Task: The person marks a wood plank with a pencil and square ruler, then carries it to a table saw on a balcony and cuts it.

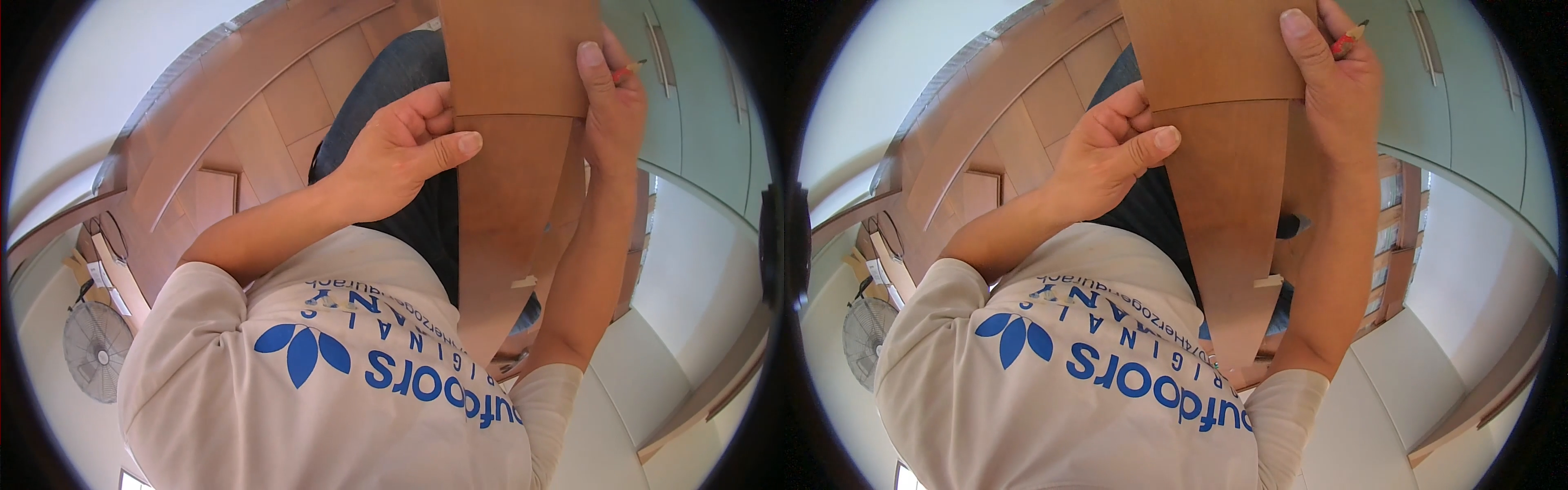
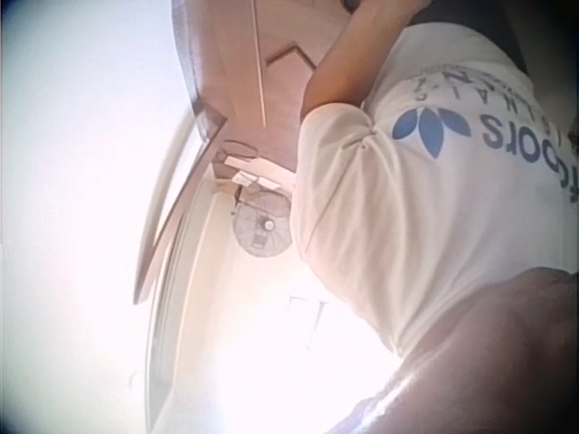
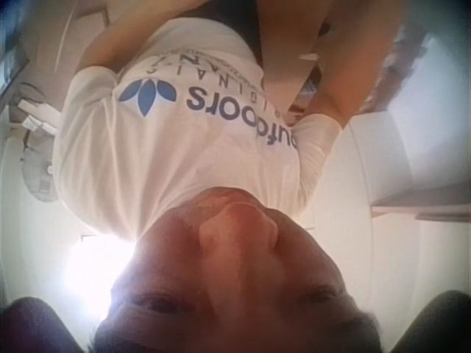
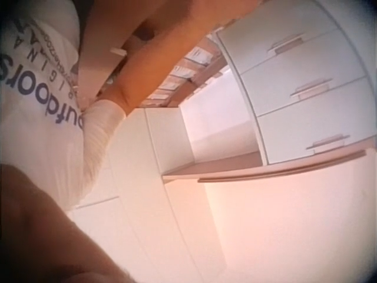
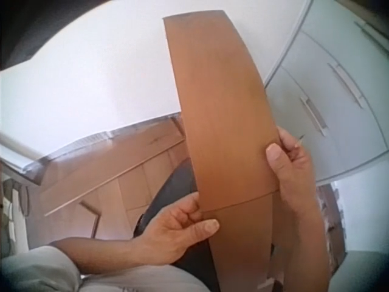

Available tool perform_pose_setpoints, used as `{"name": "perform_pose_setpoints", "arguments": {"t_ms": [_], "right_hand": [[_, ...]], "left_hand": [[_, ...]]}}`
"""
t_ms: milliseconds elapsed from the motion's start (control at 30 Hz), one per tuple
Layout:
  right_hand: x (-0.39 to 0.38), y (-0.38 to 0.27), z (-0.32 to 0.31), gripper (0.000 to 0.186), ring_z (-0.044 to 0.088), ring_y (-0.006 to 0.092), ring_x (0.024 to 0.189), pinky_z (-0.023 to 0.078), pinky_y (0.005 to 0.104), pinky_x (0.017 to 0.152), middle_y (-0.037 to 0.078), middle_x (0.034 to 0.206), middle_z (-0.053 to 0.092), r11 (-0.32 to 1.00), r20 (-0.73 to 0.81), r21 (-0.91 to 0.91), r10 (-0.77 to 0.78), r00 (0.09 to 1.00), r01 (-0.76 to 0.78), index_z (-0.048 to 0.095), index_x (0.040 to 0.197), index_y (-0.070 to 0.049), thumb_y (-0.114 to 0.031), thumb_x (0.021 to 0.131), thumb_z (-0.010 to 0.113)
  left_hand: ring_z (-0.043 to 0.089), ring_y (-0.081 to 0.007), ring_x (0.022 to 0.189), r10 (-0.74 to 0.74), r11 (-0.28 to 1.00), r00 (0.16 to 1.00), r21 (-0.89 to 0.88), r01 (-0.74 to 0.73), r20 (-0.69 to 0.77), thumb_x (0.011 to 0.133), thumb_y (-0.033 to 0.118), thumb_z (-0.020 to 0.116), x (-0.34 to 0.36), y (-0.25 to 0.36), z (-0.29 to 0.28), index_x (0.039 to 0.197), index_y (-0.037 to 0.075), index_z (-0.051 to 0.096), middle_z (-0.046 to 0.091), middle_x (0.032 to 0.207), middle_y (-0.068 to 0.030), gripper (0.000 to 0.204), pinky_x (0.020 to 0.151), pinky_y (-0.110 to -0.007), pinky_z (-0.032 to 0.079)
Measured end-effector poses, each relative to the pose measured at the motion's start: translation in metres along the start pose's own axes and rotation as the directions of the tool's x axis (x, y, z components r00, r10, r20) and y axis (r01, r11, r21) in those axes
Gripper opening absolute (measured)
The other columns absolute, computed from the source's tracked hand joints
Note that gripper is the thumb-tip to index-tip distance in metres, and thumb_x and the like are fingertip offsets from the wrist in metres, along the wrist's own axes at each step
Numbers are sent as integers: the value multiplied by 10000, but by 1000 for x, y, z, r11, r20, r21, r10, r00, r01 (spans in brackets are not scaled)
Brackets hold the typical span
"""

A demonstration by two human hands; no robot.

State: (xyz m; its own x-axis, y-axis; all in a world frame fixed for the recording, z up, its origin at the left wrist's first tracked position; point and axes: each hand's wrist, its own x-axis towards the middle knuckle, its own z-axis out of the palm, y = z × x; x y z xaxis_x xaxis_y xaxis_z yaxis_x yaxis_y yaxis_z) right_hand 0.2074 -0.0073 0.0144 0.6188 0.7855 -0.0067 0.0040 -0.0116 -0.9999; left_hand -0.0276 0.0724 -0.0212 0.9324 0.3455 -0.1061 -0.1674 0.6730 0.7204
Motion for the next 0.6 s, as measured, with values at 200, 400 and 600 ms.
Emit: {"name": "perform_pose_setpoints", "arguments": {"t_ms": [200,400,600], "right_hand": [[-1,-6,-1,508,661,145,1104,542,275,928,83,1261,691,1000,25,-3,-27,999,27,578,1405,32,-252,1004,703],[1,-1,15,564,601,115,1174,467,260,1016,59,1336,651,990,214,45,-139,967,133,515,1466,37,-282,1025,663],[-1,29,30,522,649,119,1098,534,264,928,70,1256,694,993,144,-109,68,987,-52,577,1411,25,-272,1002,710]], "left_hand": [[560,-154,1307,27,999,1000,33,-28,9,1053,142,608,-1,0,4,1530,21,403,594,1444,-87,534,1081,-314,454],[565,-169,1310,18,998,999,55,-17,-26,1048,150,617,-5,-3,-4,1523,19,412,595,1440,-90,533,1082,-331,468],[589,-191,1294,-88,995,985,38,94,-148,1054,241,607,-8,8,-40,1500,46,446,592,1433,-76,514,1035,-392,518]]}}
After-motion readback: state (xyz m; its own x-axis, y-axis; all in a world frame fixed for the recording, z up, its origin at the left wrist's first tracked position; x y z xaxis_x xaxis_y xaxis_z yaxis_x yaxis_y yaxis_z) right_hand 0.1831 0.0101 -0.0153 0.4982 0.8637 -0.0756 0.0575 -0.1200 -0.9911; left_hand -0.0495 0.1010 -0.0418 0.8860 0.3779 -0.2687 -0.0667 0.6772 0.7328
